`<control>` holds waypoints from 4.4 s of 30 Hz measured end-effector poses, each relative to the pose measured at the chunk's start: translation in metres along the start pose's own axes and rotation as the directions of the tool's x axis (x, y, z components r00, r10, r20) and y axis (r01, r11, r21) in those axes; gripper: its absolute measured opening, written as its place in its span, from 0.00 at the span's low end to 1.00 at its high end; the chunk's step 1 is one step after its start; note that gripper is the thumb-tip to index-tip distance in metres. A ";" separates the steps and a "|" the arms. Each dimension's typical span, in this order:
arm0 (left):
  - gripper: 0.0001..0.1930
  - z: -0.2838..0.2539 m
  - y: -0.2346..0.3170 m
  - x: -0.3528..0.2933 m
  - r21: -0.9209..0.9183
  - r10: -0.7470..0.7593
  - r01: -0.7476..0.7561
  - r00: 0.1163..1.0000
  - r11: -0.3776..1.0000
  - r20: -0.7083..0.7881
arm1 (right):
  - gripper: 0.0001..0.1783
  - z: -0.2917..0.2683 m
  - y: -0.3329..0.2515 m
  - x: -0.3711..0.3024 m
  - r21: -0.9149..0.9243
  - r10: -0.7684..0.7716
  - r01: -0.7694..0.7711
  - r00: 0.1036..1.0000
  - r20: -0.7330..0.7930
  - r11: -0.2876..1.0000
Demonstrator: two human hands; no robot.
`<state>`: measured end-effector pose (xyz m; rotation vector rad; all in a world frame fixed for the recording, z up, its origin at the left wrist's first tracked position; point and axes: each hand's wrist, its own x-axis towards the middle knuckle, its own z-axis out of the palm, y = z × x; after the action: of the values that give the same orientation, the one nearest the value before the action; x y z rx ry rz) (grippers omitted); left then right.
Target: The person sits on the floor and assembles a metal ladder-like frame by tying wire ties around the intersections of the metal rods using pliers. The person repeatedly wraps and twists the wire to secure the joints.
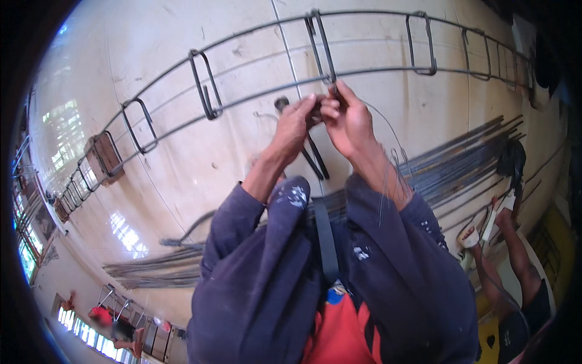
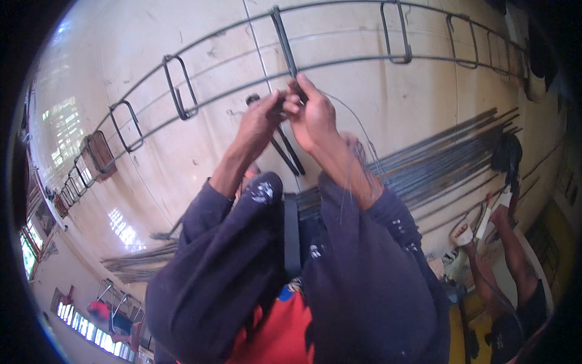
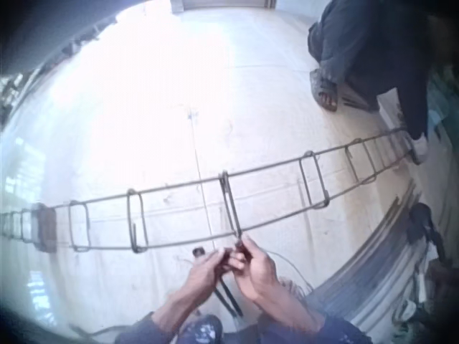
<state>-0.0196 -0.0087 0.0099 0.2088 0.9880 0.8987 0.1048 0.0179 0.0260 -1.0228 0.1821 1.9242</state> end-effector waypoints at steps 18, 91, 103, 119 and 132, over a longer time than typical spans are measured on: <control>0.18 0.031 -0.024 0.024 -0.706 0.143 0.192 0.911 0.682 0.387 | 0.17 -0.104 -0.054 -0.073 -0.461 0.030 -0.099 0.987 -0.155 0.882; 0.23 0.018 -0.010 0.017 0.478 0.243 -0.174 0.966 0.861 -0.085 | 0.19 0.022 -0.082 -0.123 -0.973 0.121 -0.170 0.981 -0.152 0.155; 0.23 0.020 -0.004 0.005 0.453 0.212 -0.132 0.969 0.882 -0.130 | 0.19 0.023 -0.063 -0.116 -0.988 0.022 -0.110 0.993 -0.113 -0.113; 0.15 0.006 0.018 0.055 -0.203 -0.138 0.120 0.987 0.972 -0.080 | 0.14 -0.059 -0.016 -0.075 -0.994 -0.200 0.112 0.973 0.113 -0.020; 0.08 -0.008 -0.001 0.072 -0.383 -0.247 0.206 0.967 0.901 -0.061 | 0.14 -0.065 0.004 -0.067 -0.969 -0.155 0.182 0.976 0.156 0.169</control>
<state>-0.0082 0.0419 -0.0405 -0.2786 0.8990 0.8712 0.1548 -0.0608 0.0312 -1.7273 -1.3903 1.6955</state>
